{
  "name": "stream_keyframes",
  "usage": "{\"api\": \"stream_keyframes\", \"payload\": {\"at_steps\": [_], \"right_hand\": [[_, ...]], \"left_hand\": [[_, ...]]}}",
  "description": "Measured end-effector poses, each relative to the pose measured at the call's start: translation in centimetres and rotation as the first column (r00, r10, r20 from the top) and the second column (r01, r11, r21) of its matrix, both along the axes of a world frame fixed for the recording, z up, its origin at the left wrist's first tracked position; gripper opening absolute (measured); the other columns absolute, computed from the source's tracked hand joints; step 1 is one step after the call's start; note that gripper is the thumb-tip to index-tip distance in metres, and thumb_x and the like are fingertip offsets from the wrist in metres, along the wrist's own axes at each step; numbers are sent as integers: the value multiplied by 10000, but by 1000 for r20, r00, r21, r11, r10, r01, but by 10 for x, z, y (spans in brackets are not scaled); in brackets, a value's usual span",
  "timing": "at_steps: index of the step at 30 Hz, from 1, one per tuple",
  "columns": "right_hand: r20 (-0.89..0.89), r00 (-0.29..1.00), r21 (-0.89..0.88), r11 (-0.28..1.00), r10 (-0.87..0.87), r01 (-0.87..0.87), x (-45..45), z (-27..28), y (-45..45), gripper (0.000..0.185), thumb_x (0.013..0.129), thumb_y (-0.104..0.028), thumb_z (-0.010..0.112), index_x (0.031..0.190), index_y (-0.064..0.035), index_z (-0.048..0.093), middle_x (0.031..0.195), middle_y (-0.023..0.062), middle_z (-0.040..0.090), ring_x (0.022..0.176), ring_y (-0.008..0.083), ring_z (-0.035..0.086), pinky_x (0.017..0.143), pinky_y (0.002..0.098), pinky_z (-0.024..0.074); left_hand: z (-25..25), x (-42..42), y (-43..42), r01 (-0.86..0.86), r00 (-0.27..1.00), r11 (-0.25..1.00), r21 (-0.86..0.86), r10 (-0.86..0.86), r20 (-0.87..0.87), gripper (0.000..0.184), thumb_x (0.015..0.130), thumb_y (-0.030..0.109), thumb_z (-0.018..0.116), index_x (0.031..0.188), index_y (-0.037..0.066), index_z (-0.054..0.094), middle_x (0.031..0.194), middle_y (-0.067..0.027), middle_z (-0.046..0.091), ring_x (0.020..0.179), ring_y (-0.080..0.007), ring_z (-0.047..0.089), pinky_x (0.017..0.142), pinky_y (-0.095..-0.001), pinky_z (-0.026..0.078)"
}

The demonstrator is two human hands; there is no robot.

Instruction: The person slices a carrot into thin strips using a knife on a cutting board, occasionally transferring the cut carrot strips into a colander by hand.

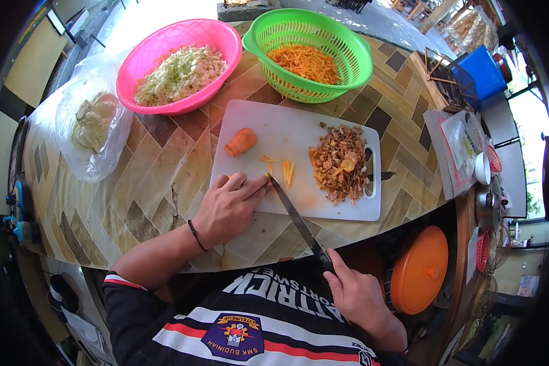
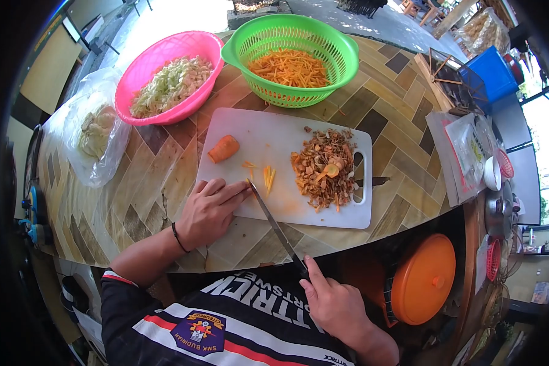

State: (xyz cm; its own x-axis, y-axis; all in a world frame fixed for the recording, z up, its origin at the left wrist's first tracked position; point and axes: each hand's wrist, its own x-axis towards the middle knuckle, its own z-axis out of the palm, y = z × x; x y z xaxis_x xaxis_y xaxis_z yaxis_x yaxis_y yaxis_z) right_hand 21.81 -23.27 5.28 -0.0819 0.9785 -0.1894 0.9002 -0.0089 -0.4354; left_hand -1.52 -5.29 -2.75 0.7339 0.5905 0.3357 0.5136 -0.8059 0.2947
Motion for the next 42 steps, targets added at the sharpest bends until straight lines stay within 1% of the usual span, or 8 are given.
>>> {"api": "stream_keyframes", "payload": {"at_steps": [5, 14, 20, 23, 26, 29, 36, 42], "right_hand": [[9, 1000, -35, 999, -11, 12, -2, 9, 3, 461, 978, -271, 564, 1372, -34, 520, 597, 124, 595, 466, 309, 589, 452, 421, 491], [171, 985, 16, 1000, 1, -3, -11, 6, -2, 467, 953, -279, 597, 1361, -59, 548, 576, 96, 581, 443, 278, 577, 451, 380, 488], [216, 976, 4, 1000, -11, 10, -19, 1, 4, 468, 950, -292, 602, 1361, -74, 550, 572, 100, 583, 439, 282, 587, 432, 403, 499], [244, 969, 30, 999, 26, -34, -26, -9, 20, 476, 957, -299, 592, 1377, -82, 531, 570, 104, 590, 438, 289, 598, 422, 410, 505], [183, 983, -77, 997, -11, 25, -18, -3, 6, 463, 970, -272, 561, 1391, -92, 495, 619, 143, 630, 509, 356, 627, 478, 459, 513], [202, 979, 21, 1000, -2, -2, -19, -11, 17, 441, 971, -311, 558, 1358, -101, 518, 560, 114, 601, 465, 313, 626, 442, 438, 519], [182, 983, -174, 984, -7, 39, 9, 37, -14, 371, 966, -294, 553, 1304, -140, 542, 570, 110, 625, 495, 329, 642, 463, 463, 524], [272, 962, 148, 987, 26, -68, 28, 22, -19, 399, 886, -324, 668, 1252, -167, 644, 564, 15, 538, 461, 208, 510, 515, 354, 358]], "left_hand": [[0, 0, 1, 7, 1000, 1000, 10, -7, 1, 479, 719, 51, 650, 1196, 87, 678, 1255, 44, 610, 943, -167, 530, 796, -314, 414], [0, -1, 1, 9, 1000, 1000, 3, -9, -15, 536, 693, 43, 651, 1227, 81, 662, 1250, 44, 612, 949, -165, 535, 803, -311, 413], [-2, 0, 2, 4, 1000, 1000, 27, -4, -5, 533, 690, 54, 657, 1222, 72, 663, 1245, 36, 610, 946, -163, 533, 800, -312, 412], [-3, 2, -2, 7, 1000, 999, 44, -7, 3, 521, 692, 61, 662, 1213, 73, 667, 1238, 32, 610, 951, -161, 532, 798, -314, 411], [-2, 2, 0, -17, 1000, 996, 84, 18, -14, 504, 699, 64, 666, 1203, 72, 666, 1232, 27, 610, 963, -160, 532, 803, -317, 409], [-2, 6, -5, -20, 999, 993, 117, 24, -33, 499, 704, 66, 670, 1203, 63, 655, 1229, 19, 608, 972, -162, 533, 812, -322, 408], [2, 11, -10, -71, 995, 992, 103, 78, -68, 488, 697, 68, 678, 1183, 50, 643, 1224, 2, 604, 985, -176, 542, 813, -338, 417], [11, 9, 0, -125, 990, 992, -12, 126, 58, 331, 770, 62, 666, 1101, 81, 686, 1105, -31, 651, 965, -224, 589, 814, -352, 439]]}}
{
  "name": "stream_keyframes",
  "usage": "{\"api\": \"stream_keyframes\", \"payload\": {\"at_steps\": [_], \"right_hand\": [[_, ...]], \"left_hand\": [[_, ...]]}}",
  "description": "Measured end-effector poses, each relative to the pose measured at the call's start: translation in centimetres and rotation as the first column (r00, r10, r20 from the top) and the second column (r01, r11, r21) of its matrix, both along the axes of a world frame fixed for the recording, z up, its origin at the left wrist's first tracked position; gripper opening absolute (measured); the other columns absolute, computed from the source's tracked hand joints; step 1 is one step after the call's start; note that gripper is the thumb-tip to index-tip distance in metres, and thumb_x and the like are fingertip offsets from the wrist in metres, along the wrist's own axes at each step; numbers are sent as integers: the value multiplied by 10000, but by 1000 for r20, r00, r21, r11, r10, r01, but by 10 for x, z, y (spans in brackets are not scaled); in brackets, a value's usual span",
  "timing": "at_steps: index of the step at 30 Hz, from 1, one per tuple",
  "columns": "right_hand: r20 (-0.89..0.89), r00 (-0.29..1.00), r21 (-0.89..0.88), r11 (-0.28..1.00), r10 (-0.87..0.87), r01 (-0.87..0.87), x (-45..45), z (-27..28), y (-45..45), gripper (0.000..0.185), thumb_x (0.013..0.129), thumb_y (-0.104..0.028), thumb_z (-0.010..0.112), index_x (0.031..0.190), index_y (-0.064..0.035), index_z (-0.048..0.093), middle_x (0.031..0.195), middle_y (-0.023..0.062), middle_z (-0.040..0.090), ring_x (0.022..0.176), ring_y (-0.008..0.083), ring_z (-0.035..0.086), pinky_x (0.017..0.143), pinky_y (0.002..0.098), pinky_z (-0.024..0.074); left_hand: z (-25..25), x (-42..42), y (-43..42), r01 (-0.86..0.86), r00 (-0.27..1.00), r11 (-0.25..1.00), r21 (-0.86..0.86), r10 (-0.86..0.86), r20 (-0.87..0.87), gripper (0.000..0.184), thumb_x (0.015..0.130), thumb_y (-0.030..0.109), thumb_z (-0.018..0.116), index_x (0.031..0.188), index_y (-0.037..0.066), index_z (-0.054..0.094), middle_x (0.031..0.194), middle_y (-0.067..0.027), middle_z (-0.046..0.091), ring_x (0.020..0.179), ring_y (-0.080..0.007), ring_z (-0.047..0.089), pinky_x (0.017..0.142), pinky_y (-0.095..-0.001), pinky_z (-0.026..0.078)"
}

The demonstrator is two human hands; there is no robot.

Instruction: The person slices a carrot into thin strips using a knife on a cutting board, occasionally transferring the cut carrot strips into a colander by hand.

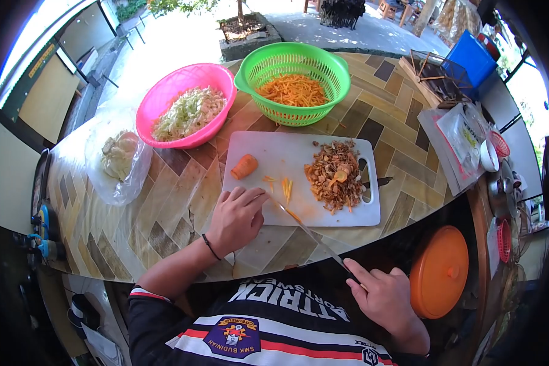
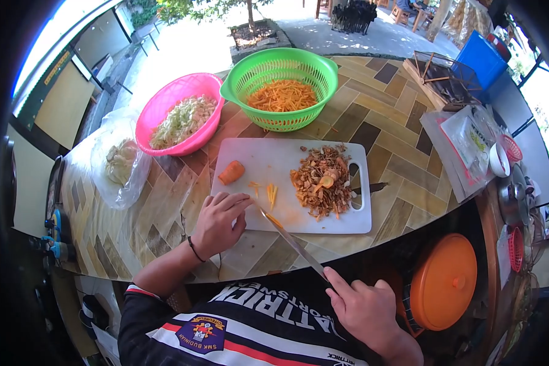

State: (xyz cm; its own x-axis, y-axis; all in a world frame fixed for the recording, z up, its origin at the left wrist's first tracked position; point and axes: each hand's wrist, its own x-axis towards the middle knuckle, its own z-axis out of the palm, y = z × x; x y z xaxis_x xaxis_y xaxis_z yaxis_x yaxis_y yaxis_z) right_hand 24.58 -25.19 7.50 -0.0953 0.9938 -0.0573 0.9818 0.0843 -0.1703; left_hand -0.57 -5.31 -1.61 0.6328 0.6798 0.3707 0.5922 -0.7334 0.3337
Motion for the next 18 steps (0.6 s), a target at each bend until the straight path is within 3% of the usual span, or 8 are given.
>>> {"api": "stream_keyframes", "payload": {"at_steps": [4, 9, 12, 15, 18], "right_hand": [[99, 995, 194, 980, 32, -51, 12, -22, 7, 437, 822, -330, 729, 1232, -192, 667, 618, -4, 490, 508, 168, 476, 579, 355, 295], [190, 981, 250, 965, 29, -77, 18, -33, 11, 500, 773, -347, 766, 1245, -208, 675, 666, -7, 448, 576, 166, 469, 610, 358, 292], [221, 975, 250, 965, 17, -74, 18, -32, 10, 504, 769, -351, 768, 1245, -213, 678, 674, -8, 442, 587, 168, 463, 616, 359, 289], [227, 974, 251, 965, 14, -72, 18, -31, 8, 492, 770, -351, 769, 1235, -215, 683, 676, -9, 443, 586, 169, 463, 617, 359, 287], [238, 971, 242, 968, 11, -70, 18, -30, 7, 484, 769, -349, 770, 1227, -215, 687, 678, -7, 445, 585, 169, 462, 616, 359, 286]], "left_hand": [[14, -4, 15, -1, 993, 999, -34, 5, 116, 179, 833, 125, 673, 1006, 116, 717, 991, -21, 664, 962, -220, 593, 797, -368, 444], [37, 8, 20, 216, 975, 958, -187, -203, 84, 173, 810, 159, 743, 970, 93, 739, 935, -58, 657, 927, -248, 596, 861, -374, 461], [38, 12, 22, 277, 961, 947, -163, -275, 34, 162, 809, 167, 742, 957, 100, 740, 919, -45, 649, 920, -242, 592, 840, -368, 460], [26, 14, 22, 229, 972, 964, -137, -233, -11, 127, 810, 178, 743, 912, 104, 727, 912, -27, 640, 909, -226, 591, 819, -364, 458], [14, 12, 24, 293, 953, 956, -17, -294, -77, 124, 809, 185, 743, 895, 105, 702, 914, -12, 638, 903, -210, 592, 813, -365, 458]]}}
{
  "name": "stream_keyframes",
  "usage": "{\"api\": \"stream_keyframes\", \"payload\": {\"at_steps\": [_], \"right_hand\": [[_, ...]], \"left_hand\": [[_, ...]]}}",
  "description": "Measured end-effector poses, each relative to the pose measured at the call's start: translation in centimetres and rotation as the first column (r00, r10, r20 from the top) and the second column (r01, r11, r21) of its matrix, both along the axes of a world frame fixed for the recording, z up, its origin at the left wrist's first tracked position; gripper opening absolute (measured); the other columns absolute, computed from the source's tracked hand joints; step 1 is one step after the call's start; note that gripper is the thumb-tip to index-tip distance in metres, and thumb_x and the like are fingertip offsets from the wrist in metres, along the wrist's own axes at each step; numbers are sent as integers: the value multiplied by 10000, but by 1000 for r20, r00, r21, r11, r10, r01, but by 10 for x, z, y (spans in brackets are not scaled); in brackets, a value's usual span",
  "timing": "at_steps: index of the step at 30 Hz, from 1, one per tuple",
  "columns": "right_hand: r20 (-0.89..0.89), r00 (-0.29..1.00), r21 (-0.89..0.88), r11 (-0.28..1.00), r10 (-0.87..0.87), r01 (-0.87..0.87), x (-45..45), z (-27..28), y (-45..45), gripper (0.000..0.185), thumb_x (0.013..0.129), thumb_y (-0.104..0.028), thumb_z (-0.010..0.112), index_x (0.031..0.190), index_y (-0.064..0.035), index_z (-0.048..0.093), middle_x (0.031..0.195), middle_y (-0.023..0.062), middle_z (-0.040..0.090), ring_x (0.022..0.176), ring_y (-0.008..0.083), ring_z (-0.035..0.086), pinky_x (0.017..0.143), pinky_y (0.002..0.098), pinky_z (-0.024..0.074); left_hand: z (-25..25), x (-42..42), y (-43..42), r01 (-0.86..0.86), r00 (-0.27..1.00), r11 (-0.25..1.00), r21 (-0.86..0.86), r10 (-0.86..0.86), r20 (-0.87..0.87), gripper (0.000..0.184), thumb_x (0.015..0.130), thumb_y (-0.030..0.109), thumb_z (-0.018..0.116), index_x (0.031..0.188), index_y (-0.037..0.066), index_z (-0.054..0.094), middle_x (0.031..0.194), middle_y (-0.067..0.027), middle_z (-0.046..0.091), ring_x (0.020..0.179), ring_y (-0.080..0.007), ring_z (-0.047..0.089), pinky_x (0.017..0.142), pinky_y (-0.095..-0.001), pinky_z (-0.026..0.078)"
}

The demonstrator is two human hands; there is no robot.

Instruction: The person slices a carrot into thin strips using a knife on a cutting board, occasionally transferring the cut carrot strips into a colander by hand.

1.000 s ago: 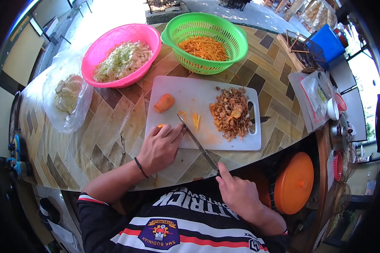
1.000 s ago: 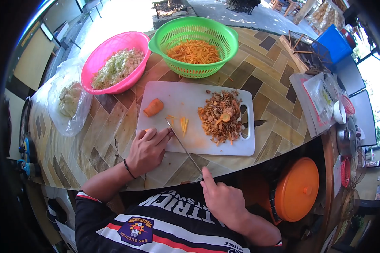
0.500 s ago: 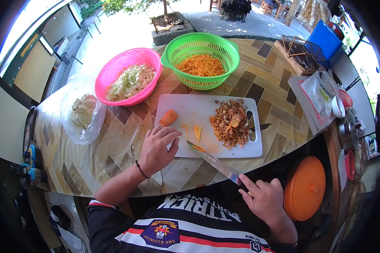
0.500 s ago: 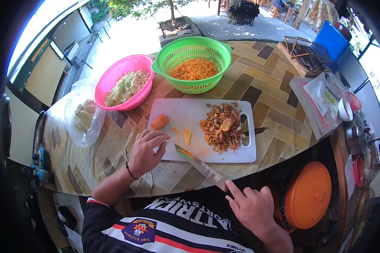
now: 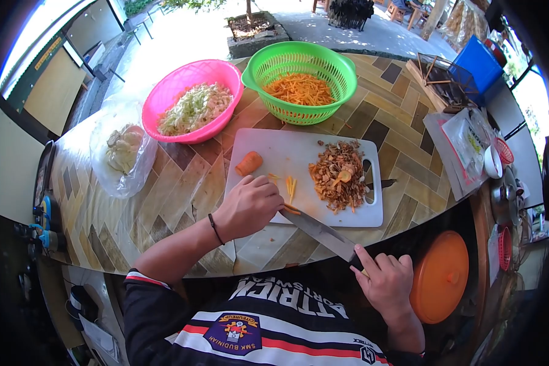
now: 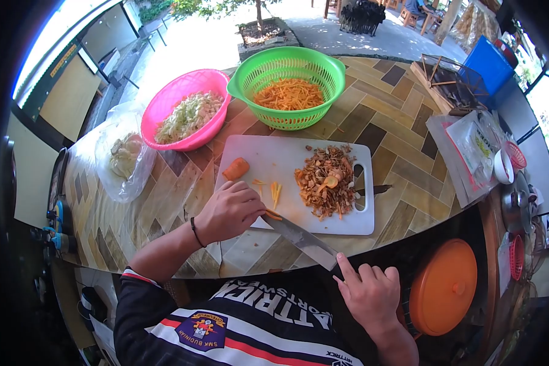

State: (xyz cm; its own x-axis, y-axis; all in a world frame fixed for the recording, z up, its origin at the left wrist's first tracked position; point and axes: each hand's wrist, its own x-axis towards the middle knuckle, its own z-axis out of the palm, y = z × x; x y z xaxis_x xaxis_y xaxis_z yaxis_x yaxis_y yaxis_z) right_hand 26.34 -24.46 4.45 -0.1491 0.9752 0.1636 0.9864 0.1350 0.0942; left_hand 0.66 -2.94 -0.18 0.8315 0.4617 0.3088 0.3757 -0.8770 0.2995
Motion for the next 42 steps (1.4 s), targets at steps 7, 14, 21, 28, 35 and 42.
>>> {"api": "stream_keyframes", "payload": {"at_steps": [7, 14, 21, 28, 35, 42], "right_hand": [[11, 1000, 6, 1000, -3, 3, -1, 1, 1, 489, 752, -324, 784, 1215, -200, 689, 681, 1, 456, 580, 174, 462, 627, 360, 284], [20, 1000, 18, 1000, -5, 5, 0, 3, -1, 494, 745, -315, 788, 1216, -201, 689, 684, 0, 457, 588, 172, 462, 632, 360, 283], [80, 996, 22, 999, 28, -30, 4, -2, -5, 512, 741, -309, 785, 1231, -203, 683, 683, -6, 439, 612, 168, 465, 625, 359, 282], [45, 999, 39, 999, 12, -14, 10, -3, -8, 518, 747, -296, 774, 1247, -205, 676, 686, -4, 423, 602, 170, 453, 610, 358, 284], [32, 999, 54, 999, 5, -6, 12, -1, -7, 510, 748, -289, 777, 1241, -205, 679, 684, -5, 428, 596, 166, 452, 607, 357, 279], [-5, 1000, 33, 999, 12, -12, 13, -2, -5, 498, 744, -301, 785, 1220, -193, 685, 694, 2, 464, 594, 173, 467, 622, 362, 286]], "left_hand": [[6, -1, -4, 44, 999, 997, -62, -43, 29, 182, 820, 178, 736, 977, 105, 680, 951, -23, 640, 912, -222, 595, 821, -384, 462], [6, 3, 6, 62, 994, 992, -113, -51, 100, 172, 817, 162, 728, 968, 89, 690, 909, -51, 628, 900, -256, 603, 822, -397, 481], [-2, 11, 25, 52, 995, 959, -279, -72, -61, 93, 830, 138, 669, 884, 63, 677, 875, -91, 612, 886, -285, 605, 782, -392, 503], [5, 8, 20, -116, 991, 991, -70, 120, 64, 124, 811, 140, 710, 912, 68, 694, 922, -76, 619, 906, -283, 602, 801, -390, 510], [14, 17, -12, 78, 992, 981, -175, -58, 115, 235, 806, 218, 770, 995, 85, 727, 969, -55, 633, 916, -252, 617, 795, -365, 512], [-8, 7, -29, 5, 982, 1000, 6, -6, 187, 205, 773, 79, 751, 976, 108, 741, 931, -25, 633, 855, -219, 620, 724, -339, 524]]}}
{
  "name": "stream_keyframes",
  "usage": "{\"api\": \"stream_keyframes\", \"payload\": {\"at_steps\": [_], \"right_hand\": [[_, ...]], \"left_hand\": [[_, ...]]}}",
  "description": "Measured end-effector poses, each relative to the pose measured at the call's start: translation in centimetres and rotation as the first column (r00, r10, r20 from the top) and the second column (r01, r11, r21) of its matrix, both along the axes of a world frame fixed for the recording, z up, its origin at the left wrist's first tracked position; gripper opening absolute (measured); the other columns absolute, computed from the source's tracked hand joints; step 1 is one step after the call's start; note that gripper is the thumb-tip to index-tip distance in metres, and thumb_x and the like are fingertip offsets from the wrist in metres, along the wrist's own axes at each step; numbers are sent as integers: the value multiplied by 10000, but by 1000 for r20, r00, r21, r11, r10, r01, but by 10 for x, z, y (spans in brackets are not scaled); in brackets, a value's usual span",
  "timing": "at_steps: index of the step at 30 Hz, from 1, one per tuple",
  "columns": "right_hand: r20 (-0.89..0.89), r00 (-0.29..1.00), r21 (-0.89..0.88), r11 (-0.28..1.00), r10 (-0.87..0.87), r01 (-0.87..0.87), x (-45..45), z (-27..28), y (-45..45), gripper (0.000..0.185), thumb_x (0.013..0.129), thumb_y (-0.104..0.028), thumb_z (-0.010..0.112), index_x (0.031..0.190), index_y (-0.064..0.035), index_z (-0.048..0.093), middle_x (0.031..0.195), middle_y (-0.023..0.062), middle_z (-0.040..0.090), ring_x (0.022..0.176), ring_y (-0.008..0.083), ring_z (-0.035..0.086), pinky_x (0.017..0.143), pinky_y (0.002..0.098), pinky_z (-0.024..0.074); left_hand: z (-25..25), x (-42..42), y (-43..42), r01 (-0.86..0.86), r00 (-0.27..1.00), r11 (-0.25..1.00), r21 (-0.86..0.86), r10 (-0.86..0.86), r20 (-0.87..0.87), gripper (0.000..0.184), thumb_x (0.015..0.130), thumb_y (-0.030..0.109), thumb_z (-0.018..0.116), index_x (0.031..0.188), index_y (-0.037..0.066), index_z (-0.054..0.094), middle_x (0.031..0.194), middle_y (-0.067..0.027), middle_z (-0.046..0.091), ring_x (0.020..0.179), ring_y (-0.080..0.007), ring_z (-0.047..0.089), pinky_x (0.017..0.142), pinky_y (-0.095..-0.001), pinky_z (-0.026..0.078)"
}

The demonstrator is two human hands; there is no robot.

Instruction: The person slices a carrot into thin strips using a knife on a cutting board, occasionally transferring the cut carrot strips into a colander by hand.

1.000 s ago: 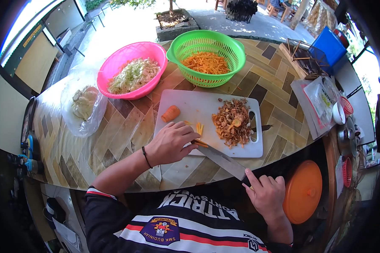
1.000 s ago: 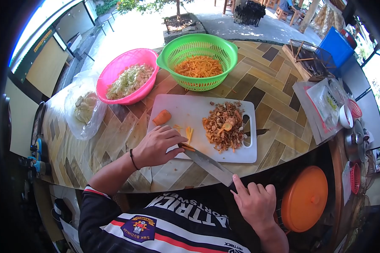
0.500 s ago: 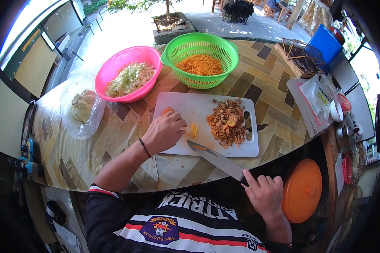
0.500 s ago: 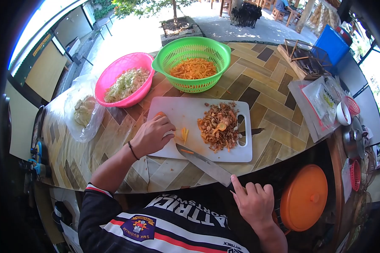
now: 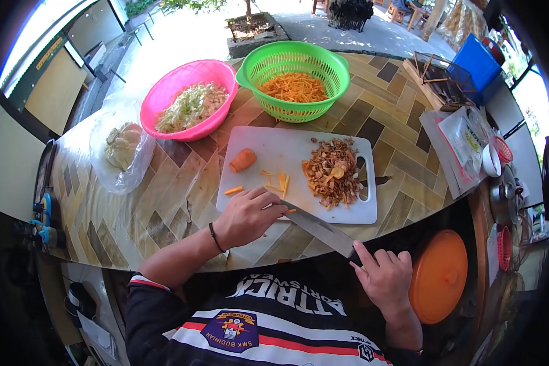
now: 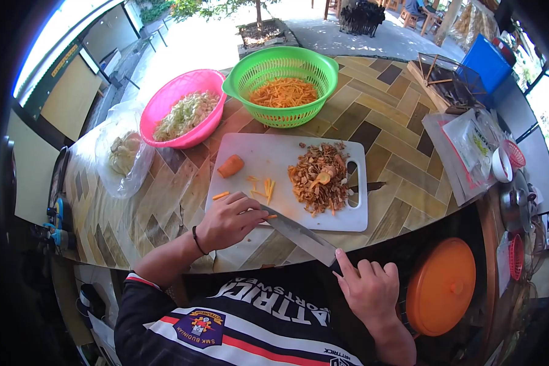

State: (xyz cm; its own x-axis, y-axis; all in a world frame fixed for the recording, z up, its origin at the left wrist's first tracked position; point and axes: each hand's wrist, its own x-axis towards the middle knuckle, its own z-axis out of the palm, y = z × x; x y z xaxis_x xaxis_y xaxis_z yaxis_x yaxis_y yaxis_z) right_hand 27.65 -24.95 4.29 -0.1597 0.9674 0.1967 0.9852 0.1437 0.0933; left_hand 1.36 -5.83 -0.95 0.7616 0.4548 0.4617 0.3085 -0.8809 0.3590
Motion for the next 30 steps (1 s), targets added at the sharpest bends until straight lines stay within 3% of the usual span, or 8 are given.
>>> {"api": "stream_keyframes", "payload": {"at_steps": [5, 8, 11, 17, 20, 23, 30], "right_hand": [[32, 998, 37, 998, -48, 47, 8, 0, 2, 466, 785, -334, 765, 1217, -182, 687, 671, 2, 452, 563, 172, 460, 605, 358, 287], [-64, 994, 17, 996, -86, 87, 11, 2, 2, 454, 799, -353, 757, 1205, -162, 692, 651, 10, 460, 540, 179, 466, 602, 359, 294], [-198, 976, -43, 995, -93, 87, 10, 5, -1, 428, 811, -345, 749, 1181, -136, 699, 631, 15, 509, 528, 200, 471, 593, 361, 311], [-396, 916, -129, 992, -69, 20, 6, -2, -3, 422, 823, -346, 745, 1180, -125, 699, 642, 24, 569, 542, 210, 506, 571, 349, 338], [-405, 912, -163, 987, -66, -2, 4, -1, 1, 419, 826, -346, 744, 1178, -122, 699, 635, 26, 565, 537, 211, 508, 565, 350, 341], [-400, 915, -166, 986, -51, -18, 6, -3, 6, 415, 829, -345, 743, 1173, -116, 699, 631, 28, 566, 534, 214, 514, 557, 352, 344], [-475, 879, -209, 976, -41, -68, 6, -6, 10, 399, 869, -328, 711, 1184, -86, 683, 649, 62, 597, 560, 247, 556, 557, 362, 380]], "left_hand": [[-3, -15, 2, -123, 992, 992, 8, 123, 29, 251, 706, 16, 743, 937, 114, 751, 923, -19, 634, 842, -215, 616, 704, -337, 529], [-11, -19, 8, -152, 986, 986, 69, 156, -65, 279, 681, -2, 733, 934, 113, 755, 957, -19, 639, 859, -219, 614, 722, -341, 532], [-9, -26, 6, -144, 985, 989, -13, 142, -102, 328, 673, -10, 729, 976, 113, 750, 986, -27, 637, 881, -232, 615, 741, -351, 534], [-4, -37, -8, -190, 981, 981, 36, 191, -34, 362, 701, 10, 740, 1053, 93, 724, 988, -47, 634, 911, -251, 617, 761, -364, 533], [-8, -36, -10, -264, 964, 963, -51, 262, -38, 289, 725, 30, 736, 1010, 73, 719, 956, -55, 628, 894, -253, 610, 748, -367, 529], [-10, -32, -4, -274, 959, 957, -97, 264, -103, 213, 737, 37, 717, 948, 66, 706, 907, -58, 613, 861, -253, 596, 721, -370, 525], [-6, -28, 14, -105, 974, 988, 110, 124, -188, 235, 735, 36, 698, 968, 61, 675, 949, -37, 599, 874, -225, 598, 713, -350, 522]]}}
